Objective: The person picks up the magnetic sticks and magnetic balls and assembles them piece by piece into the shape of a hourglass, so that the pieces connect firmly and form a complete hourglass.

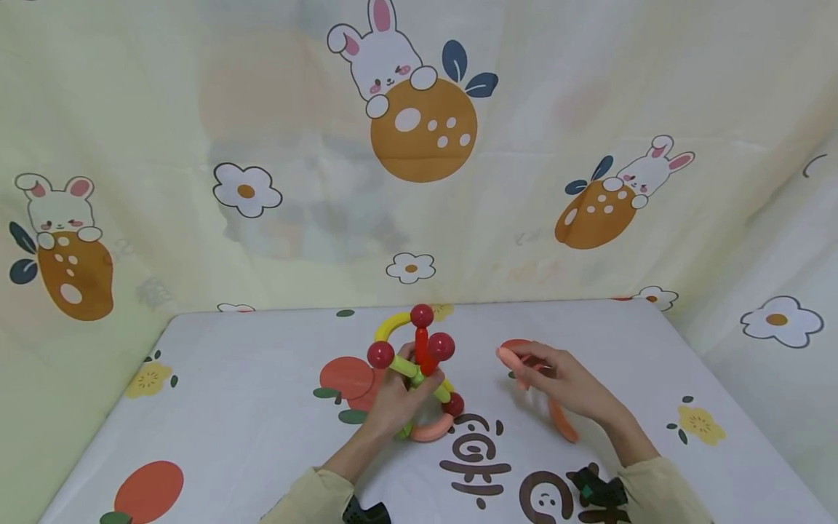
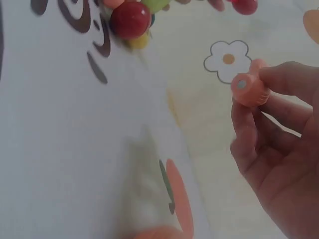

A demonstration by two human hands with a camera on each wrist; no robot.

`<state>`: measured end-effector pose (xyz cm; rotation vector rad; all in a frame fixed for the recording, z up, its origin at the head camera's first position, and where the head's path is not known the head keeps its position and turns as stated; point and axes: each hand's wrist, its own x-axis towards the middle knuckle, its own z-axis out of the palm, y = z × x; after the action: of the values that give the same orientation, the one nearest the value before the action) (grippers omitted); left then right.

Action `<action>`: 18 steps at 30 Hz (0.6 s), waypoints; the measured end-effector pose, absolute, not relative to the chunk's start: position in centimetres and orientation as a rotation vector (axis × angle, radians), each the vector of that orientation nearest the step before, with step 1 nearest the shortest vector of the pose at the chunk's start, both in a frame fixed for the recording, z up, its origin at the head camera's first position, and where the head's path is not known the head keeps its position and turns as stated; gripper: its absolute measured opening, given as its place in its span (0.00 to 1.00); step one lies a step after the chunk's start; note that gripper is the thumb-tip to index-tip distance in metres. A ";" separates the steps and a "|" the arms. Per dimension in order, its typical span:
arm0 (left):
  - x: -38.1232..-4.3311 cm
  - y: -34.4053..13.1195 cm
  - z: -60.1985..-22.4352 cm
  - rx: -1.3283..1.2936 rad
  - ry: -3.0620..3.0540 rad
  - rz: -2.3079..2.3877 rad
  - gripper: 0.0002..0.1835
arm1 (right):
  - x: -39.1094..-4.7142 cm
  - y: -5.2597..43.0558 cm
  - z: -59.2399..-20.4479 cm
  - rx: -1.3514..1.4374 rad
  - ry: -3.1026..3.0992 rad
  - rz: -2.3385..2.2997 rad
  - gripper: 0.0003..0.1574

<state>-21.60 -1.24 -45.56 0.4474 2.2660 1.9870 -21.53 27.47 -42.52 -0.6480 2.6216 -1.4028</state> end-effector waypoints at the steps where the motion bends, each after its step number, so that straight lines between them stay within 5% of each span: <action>1: -21.6 -1.2 -45.5 0.448 2.264 1.987 0.27 | -21.6 27.4 -42.4 -0.629 2.606 -1.412 0.22; 18: -21.6 -1.1 -45.5 0.407 2.286 1.967 0.26 | -22.4 23.7 -40.6 -0.478 2.470 -1.650 0.17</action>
<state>-21.61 -1.15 -45.55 0.4072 2.2861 1.9671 -22.42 23.69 -40.56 -0.4780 2.4699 -1.6496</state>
